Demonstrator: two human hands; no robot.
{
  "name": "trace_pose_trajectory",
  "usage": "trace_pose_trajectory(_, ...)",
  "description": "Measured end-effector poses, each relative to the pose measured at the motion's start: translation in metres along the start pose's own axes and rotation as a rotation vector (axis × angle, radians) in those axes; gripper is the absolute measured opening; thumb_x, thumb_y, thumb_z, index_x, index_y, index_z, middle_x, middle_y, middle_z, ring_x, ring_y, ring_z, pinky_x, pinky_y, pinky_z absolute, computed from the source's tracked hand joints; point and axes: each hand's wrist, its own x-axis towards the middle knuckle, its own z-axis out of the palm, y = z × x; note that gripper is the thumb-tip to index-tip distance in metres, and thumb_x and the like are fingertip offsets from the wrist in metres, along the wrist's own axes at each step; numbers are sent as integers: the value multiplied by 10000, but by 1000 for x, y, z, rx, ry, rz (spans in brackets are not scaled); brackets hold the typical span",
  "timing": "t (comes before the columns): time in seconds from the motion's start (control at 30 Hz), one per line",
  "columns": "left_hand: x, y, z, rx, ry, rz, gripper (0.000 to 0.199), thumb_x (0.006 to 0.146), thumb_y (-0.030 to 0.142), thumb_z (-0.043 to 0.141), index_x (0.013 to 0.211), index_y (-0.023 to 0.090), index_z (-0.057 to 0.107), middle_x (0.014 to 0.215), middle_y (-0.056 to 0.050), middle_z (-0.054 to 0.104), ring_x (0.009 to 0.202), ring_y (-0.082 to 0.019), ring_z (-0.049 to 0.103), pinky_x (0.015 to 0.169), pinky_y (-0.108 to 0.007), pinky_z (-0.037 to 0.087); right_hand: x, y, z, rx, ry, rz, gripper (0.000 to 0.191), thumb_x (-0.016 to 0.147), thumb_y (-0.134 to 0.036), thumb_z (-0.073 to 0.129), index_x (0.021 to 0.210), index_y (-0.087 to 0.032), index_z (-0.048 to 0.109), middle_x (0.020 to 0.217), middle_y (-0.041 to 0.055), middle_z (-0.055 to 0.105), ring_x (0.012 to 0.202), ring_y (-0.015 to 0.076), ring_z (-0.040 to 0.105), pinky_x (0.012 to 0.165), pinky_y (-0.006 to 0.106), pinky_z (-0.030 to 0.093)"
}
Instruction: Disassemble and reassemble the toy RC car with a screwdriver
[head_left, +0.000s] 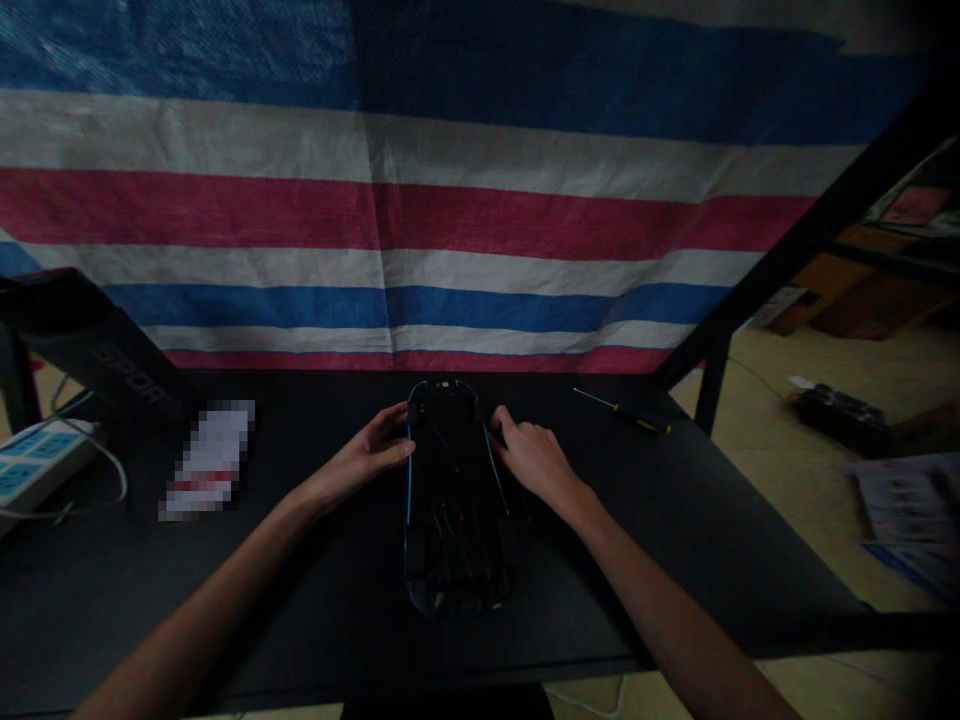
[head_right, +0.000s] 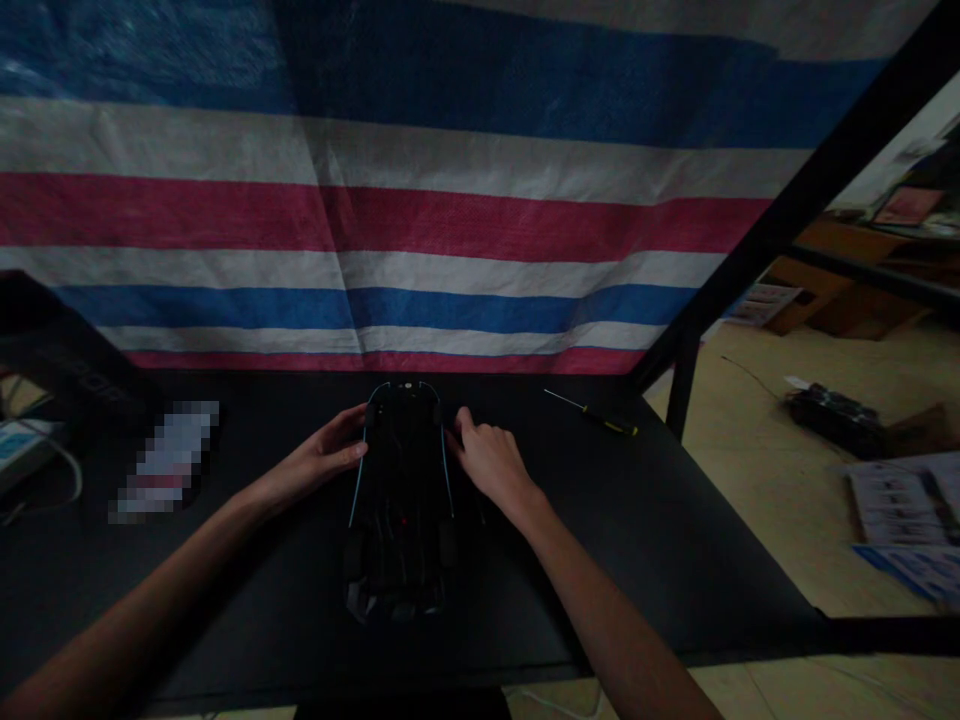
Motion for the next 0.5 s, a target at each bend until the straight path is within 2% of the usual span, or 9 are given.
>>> trace_pose_trajectory(0.27,-1,-2,0,9,-5,12,748,896,377,773,1560,310,436,1704,-88,340,1477,-338,461,1227,-542,378,1,3,6,97,65,24,299,1091,-447,377,1160,-223,562,885,102,758,864,293,755,733,334,436)
trace_pose_trajectory(0.4,1,-3,-4,97,-45,43,762,917,409,748,1587,295,403,1700,-79,356,1506,-329,428,1261,-511,333,7,16,9,259,138,56,304,1082,-455,394,1121,-235,600,854,84,734,864,289,733,727,333,439)
trace_pose_trajectory(0.47,5,-6,-7,164,-32,63,738,944,430,709,1592,279,390,1685,-84,385,1515,-316,419,1265,-489,330,12,27,10,374,169,73,311,1084,-451,395,1077,-241,624,863,66,725,892,267,720,750,330,457)
trace_pose_trajectory(0.5,8,-8,-9,174,16,96,701,979,460,645,1597,274,371,1674,-97,402,1497,-308,449,1250,-486,357,15,32,12,439,177,78,319,1086,-445,395,1055,-238,636,876,59,722,908,254,714,770,332,473)
